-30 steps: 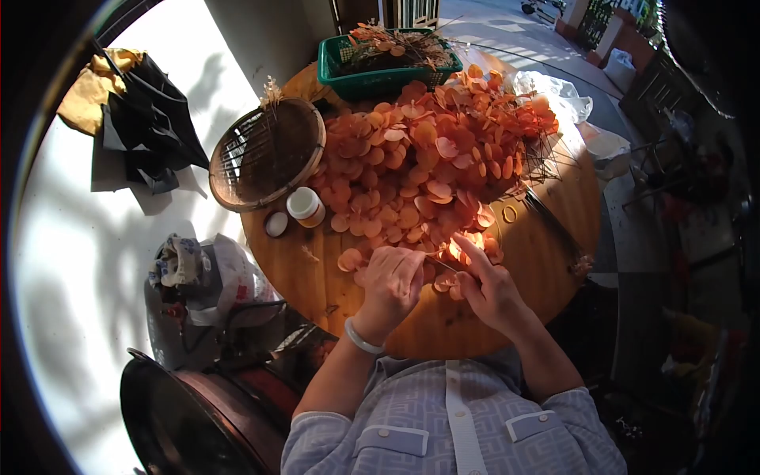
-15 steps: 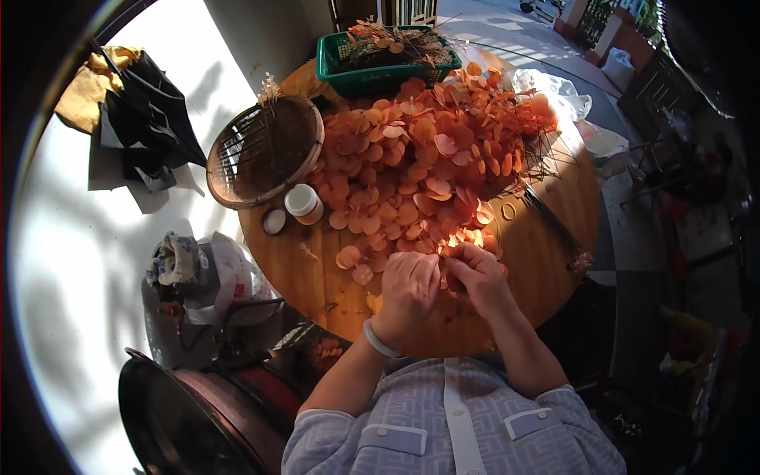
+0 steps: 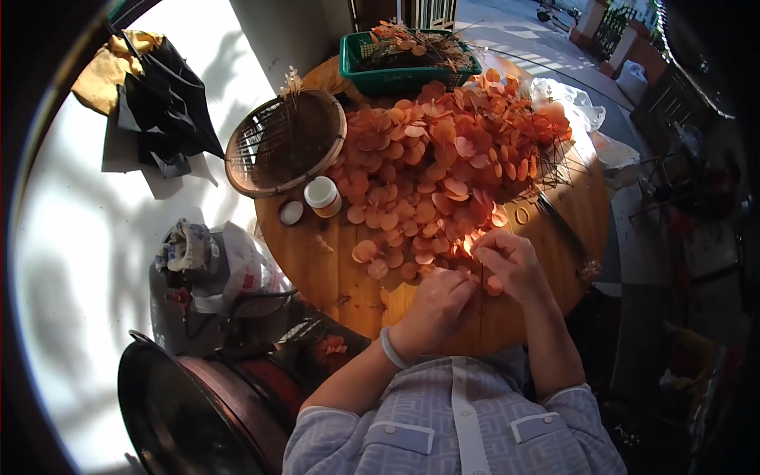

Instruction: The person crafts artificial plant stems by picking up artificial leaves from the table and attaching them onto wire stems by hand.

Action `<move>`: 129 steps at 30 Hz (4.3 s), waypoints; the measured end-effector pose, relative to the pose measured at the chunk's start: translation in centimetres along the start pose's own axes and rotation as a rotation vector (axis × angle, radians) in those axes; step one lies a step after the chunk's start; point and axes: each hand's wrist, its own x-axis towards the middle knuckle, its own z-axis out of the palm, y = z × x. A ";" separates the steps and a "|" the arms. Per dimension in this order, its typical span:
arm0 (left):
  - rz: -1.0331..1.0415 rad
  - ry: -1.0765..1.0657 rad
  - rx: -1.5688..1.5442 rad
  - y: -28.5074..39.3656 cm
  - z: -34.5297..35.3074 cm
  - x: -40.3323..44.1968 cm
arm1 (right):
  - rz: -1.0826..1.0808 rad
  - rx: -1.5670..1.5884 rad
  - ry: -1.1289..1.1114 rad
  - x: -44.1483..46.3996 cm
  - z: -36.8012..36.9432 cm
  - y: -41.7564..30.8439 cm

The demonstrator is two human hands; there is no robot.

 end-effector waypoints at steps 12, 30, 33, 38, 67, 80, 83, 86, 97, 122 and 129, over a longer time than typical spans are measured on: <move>-0.396 -0.025 0.077 -4.1 -7.1 -2.2 | 0.051 0.751 0.114 4.1 -1.3 0.5; -0.817 0.341 -0.671 -7.3 -6.4 -3.0 | 0.149 0.312 -0.234 0.4 5.5 1.1; -0.804 0.329 -0.814 -6.0 -5.2 -2.8 | 0.167 0.313 -0.234 0.4 5.9 1.1; -0.861 0.209 -0.859 -3.8 -4.0 -2.0 | -0.114 -0.026 -0.183 0.9 5.9 4.2; -0.512 0.118 -0.165 -2.8 -2.0 -3.1 | -0.474 -0.530 0.115 -2.4 6.4 2.2; -0.054 0.150 0.228 -3.9 -3.1 -2.6 | 0.167 0.336 -0.120 -0.8 5.9 4.2; -0.077 0.149 0.182 -4.0 -3.2 -2.6 | -0.303 -0.272 0.095 -1.8 7.3 3.0; -0.085 0.130 0.177 -3.9 -3.2 -2.5 | -0.336 -0.380 0.102 -1.8 7.0 1.2; -0.197 0.249 0.086 -3.3 -1.5 -2.8 | -0.178 -0.113 0.101 -0.7 7.8 3.6; -0.270 -0.011 -0.258 1.2 -0.6 -3.5 | 0.086 0.241 -0.051 0.8 1.9 2.0; -0.419 -0.001 -0.463 1.9 -0.5 -2.2 | 0.100 0.348 0.116 0.9 1.6 2.9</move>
